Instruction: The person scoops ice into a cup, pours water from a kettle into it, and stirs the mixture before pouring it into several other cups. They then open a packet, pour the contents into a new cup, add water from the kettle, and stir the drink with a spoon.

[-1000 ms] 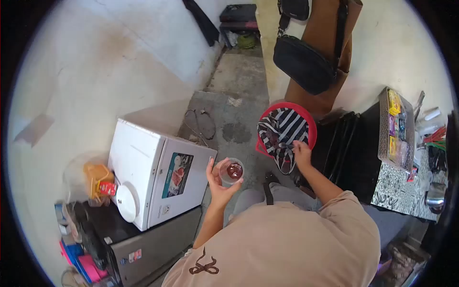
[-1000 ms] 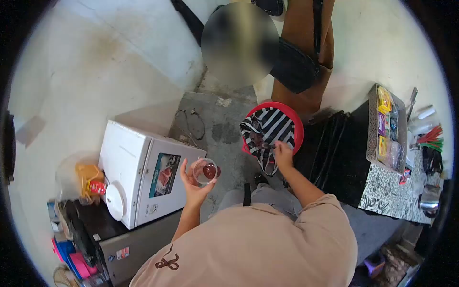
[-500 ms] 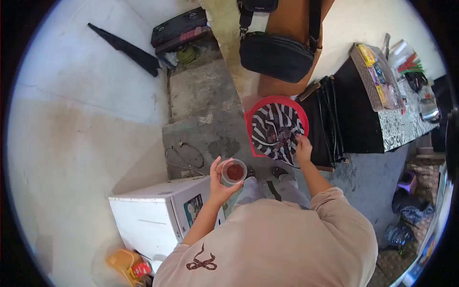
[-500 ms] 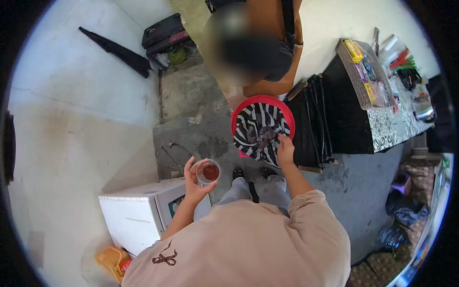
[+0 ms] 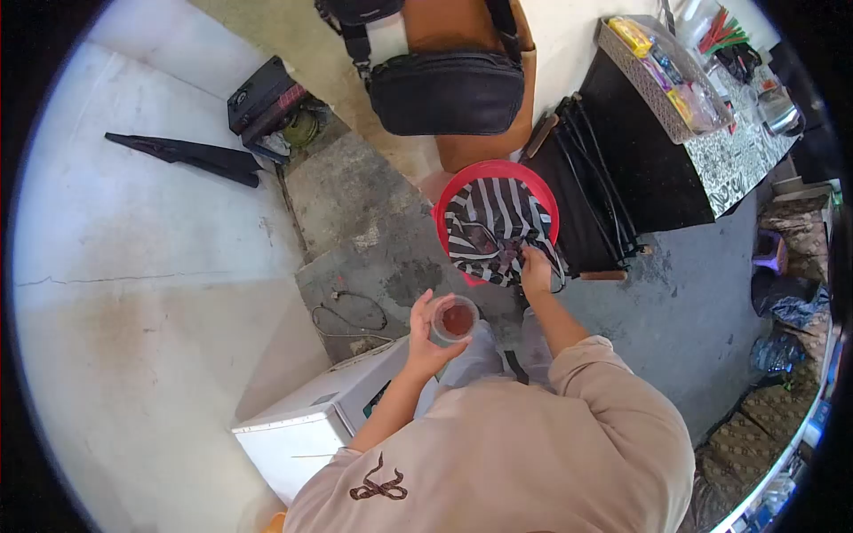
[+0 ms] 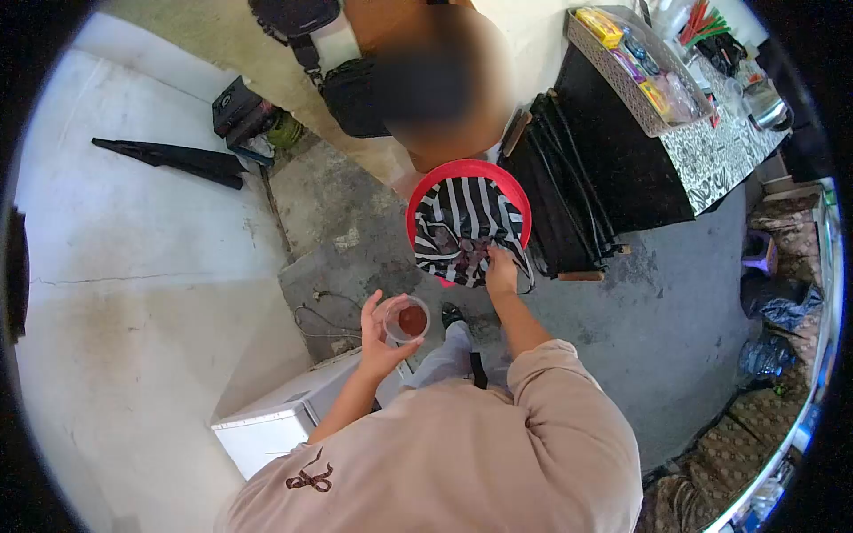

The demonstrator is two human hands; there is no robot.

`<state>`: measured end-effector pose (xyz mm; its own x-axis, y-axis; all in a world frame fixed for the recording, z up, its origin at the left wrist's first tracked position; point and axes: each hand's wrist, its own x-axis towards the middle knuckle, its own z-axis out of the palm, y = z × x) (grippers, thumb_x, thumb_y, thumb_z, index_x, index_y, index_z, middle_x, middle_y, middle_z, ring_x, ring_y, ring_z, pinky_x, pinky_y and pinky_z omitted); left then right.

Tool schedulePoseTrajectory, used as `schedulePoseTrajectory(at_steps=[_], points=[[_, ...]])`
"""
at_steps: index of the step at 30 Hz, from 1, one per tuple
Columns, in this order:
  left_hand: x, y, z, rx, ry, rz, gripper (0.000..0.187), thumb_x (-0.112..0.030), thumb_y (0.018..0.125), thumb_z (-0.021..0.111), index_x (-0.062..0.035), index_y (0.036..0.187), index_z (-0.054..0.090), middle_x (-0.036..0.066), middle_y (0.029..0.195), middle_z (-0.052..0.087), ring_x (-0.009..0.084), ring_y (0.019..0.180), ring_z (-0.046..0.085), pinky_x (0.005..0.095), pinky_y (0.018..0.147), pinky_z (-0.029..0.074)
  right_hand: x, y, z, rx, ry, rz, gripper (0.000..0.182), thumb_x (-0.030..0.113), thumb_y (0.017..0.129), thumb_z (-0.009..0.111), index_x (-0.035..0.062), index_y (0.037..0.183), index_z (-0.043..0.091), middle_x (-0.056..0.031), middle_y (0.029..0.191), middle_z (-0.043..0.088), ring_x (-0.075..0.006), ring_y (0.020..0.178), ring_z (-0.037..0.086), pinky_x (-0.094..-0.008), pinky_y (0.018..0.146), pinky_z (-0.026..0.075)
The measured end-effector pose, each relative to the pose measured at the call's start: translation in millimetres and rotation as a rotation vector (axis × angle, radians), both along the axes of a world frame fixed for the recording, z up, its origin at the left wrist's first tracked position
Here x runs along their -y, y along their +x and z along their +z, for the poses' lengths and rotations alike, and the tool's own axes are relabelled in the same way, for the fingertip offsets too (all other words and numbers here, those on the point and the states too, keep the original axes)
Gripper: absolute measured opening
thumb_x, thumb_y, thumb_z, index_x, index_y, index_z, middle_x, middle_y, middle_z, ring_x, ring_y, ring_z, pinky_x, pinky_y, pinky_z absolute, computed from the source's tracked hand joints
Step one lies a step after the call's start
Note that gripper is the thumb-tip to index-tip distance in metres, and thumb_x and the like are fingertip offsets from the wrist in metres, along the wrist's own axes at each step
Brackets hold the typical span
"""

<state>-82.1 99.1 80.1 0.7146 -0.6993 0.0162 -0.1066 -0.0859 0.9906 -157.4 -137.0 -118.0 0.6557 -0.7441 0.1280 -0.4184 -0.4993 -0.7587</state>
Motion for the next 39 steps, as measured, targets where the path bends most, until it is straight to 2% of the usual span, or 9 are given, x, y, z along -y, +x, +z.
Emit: schedulePoseTrajectory(at_steps=[4, 7, 10, 14, 17, 18, 21, 25, 39], points=[[12.0, -7.1, 8.0, 0.059, 0.041, -0.018, 0.099, -0.001, 0.058, 0.078, -0.0074, 0.135, 0.015, 0.015, 0.124, 0.046, 0.0255, 0.113, 0.047, 0.0390, 0.096, 0.036, 3.4, -3.3, 6.7, -0.229, -0.035, 0.184, 0.032, -0.001, 0.074, 0.050, 0.0080, 0.104, 0.057, -0.0146, 0.096, 0.060, -0.0320, 0.087, 0.059, -0.0398, 0.074, 0.048], [20.0, -11.5, 9.4, 0.132, 0.072, -0.022, 0.097, -0.001, 0.058, 0.077, -0.0046, 0.134, 0.017, 0.015, 0.123, 0.046, 0.0250, 0.114, 0.047, 0.0379, 0.097, 0.036, 8.0, -1.1, 19.4, -0.225, -0.287, 0.348, 0.030, 0.000, 0.075, 0.048, 0.0064, 0.102, 0.057, -0.0151, 0.087, 0.060, -0.0320, 0.082, 0.059, -0.0404, 0.072, 0.048], [28.4, -16.4, 14.1, 0.180, 0.110, -0.028, 0.097, -0.001, 0.058, 0.077, -0.0051, 0.134, 0.017, 0.015, 0.123, 0.046, 0.0250, 0.114, 0.046, 0.0380, 0.098, 0.036, 13.1, 9.8, 17.0, -0.343, -0.219, 0.403, 0.028, 0.003, 0.073, 0.050, 0.0048, 0.100, 0.058, -0.0153, 0.088, 0.061, -0.0325, 0.083, 0.059, -0.0407, 0.072, 0.048], [41.5, -25.4, 22.7, 0.107, 0.036, 0.031, 0.096, -0.002, 0.059, 0.077, -0.0052, 0.134, 0.016, 0.015, 0.123, 0.046, 0.0248, 0.116, 0.045, 0.0381, 0.098, 0.036, 32.6, 12.2, -27.0, -0.278, 0.038, 0.199, 0.016, 0.007, 0.071, 0.056, 0.0042, 0.085, 0.063, -0.0164, 0.087, 0.063, -0.0323, 0.082, 0.060, -0.0400, 0.072, 0.048], [44.4, -30.6, 24.3, 0.119, 0.049, 0.061, 0.098, -0.003, 0.061, 0.077, -0.0090, 0.136, 0.014, 0.015, 0.124, 0.046, 0.0254, 0.115, 0.046, 0.0389, 0.096, 0.036, 38.2, 4.5, -29.7, -0.297, 0.261, -0.102, 0.017, 0.009, 0.069, 0.062, 0.0033, 0.085, 0.064, -0.0158, 0.084, 0.063, -0.0310, 0.084, 0.061, -0.0383, 0.074, 0.048], [44.3, -32.2, 23.5, 0.122, 0.052, 0.071, 0.099, -0.004, 0.061, 0.077, -0.0110, 0.136, 0.013, 0.015, 0.125, 0.046, 0.0258, 0.114, 0.047, 0.0393, 0.095, 0.037, 41.2, 1.0, -36.6, -0.279, 0.200, -0.060, 0.016, 0.008, 0.074, 0.063, 0.0016, 0.089, 0.063, -0.0132, 0.080, 0.064, -0.0268, 0.075, 0.064, -0.0351, 0.065, 0.051], [42.7, -38.2, 22.6, 0.083, 0.067, 0.106, 0.098, -0.004, 0.062, 0.076, -0.0111, 0.136, 0.013, 0.016, 0.125, 0.045, 0.0263, 0.115, 0.047, 0.0396, 0.095, 0.037, 46.6, -2.1, -145.0, -0.128, 0.682, -0.250, 0.021, 0.012, 0.064, 0.071, 0.0086, 0.084, 0.068, -0.0143, 0.085, 0.064, -0.0321, 0.080, 0.061, -0.0387, 0.073, 0.049], [44.3, -46.5, 16.4, 0.106, 0.057, 0.158, 0.097, -0.003, 0.062, 0.076, -0.0097, 0.136, 0.014, 0.015, 0.125, 0.044, 0.0262, 0.115, 0.046, 0.0394, 0.096, 0.036, 47.1, -2.9, -109.9, 0.071, 1.098, -0.350, 0.016, 0.005, 0.090, 0.046, -0.0035, 0.094, 0.058, -0.0141, 0.073, 0.063, -0.0190, 0.058, 0.063, -0.0280, 0.047, 0.050], [73.2, -60.1, -63.9, 0.074, 0.007, 0.410, 0.095, -0.004, 0.063, 0.077, -0.0089, 0.136, 0.016, 0.014, 0.125, 0.045, 0.0260, 0.115, 0.045, 0.0388, 0.096, 0.037, 80.4, -24.9, 3.4, 0.176, 1.263, -0.178, 0.021, 0.006, 0.090, 0.049, -0.0079, 0.103, 0.055, -0.0145, 0.087, 0.061, -0.0218, 0.073, 0.065, -0.0268, 0.061, 0.054]])
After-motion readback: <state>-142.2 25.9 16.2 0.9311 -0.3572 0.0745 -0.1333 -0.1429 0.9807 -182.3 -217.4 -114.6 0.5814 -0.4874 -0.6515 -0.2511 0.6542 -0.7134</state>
